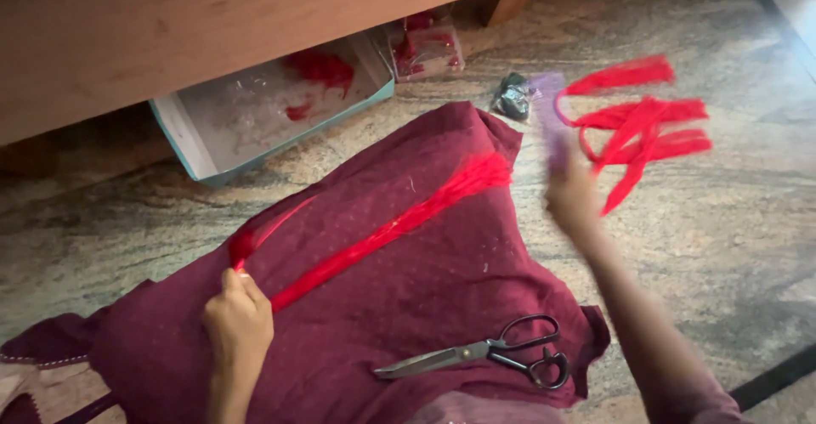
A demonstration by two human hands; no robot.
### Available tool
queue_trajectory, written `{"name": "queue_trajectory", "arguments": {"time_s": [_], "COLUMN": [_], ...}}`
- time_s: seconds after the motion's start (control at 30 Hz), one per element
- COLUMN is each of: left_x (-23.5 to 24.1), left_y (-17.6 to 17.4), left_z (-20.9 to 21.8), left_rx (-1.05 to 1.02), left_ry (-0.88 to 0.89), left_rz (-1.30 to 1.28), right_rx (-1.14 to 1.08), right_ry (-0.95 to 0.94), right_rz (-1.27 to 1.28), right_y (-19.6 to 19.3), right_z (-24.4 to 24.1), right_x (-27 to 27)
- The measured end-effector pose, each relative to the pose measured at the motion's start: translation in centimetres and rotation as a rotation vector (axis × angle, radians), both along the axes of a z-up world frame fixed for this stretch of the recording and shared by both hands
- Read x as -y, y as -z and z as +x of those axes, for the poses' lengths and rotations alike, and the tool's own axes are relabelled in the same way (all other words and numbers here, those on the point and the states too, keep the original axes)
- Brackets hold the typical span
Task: The person sits on the floor and combs a length of red wool flat with a comb, folds and winds the wool around their hand, then threads a needle and pierces the wool to string it, finally picking up a small plastic packet. Scissors rest nearby on the cushion.
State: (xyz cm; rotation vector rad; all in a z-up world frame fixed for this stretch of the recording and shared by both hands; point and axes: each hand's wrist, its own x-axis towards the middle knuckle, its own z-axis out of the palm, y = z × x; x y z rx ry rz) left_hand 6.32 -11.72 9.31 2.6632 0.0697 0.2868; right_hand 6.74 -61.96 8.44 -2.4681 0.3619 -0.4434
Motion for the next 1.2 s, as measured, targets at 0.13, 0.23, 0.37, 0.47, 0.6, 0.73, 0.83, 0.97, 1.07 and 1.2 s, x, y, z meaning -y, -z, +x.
{"name": "queue_trajectory", "arguments": {"time_s": [0.13, 0.23, 0.37, 0.47, 0.6, 0.73, 0.83, 0.97, 1.07, 1.2], "left_x": [-0.1, -0.7, -0.1, -0.3, -0.3, -0.2, 0.0, 0.9, 0.7, 0.5], "left_y": [-0.4, 1.9, 2.0, 2.3, 2.8, 2.7, 3.2, 1.8, 2.4, 3.8], "left_z": [0.1, -0.3, 0.0, 0.3, -0.6, -0.2, 0.1, -0.1, 0.1, 0.3], "left_rx": [-0.141, -0.110, -0.097, -0.104, -0.115, -0.109, -0.105, -0.144, -0.149, -0.117], "left_ry": [0.077, 0.137, 0.145, 0.147, 0.151, 0.143, 0.134, 0.109, 0.106, 0.093], "left_rz": [0.478, 0.683, 0.754, 0.787, 0.773, 0.753, 0.758, 0.737, 0.732, 0.718], "right_rx": [-0.168, -0.335, 0.040, -0.313, -0.127, -0.347, -0.152, 0.025, -0.375, -0.145], "right_ry": [-0.241, 0.372, 0.049, -0.480, -0.120, -0.383, -0.120, -0.089, -0.392, -0.175], "right_rz": [-0.308, 0.387, -0.103, -0.417, 0.002, -0.382, -0.003, -0.057, -0.412, 0.108], "right_y": [0.4, -2.4, -0.1, -2.2, -2.2, -2.1, -0.1, -2.1, -3.1, 1.1], "right_z": [-1.5, 1.4, -0.9, -2.3, -1.0, -0.8, 2.1, 2.8, 4.1, 9.3], "right_x": [-3.0, -0.5, -1.2, -4.0, -3.8, -5.6, -1.1, -4.7, -6.6, -0.8]}}
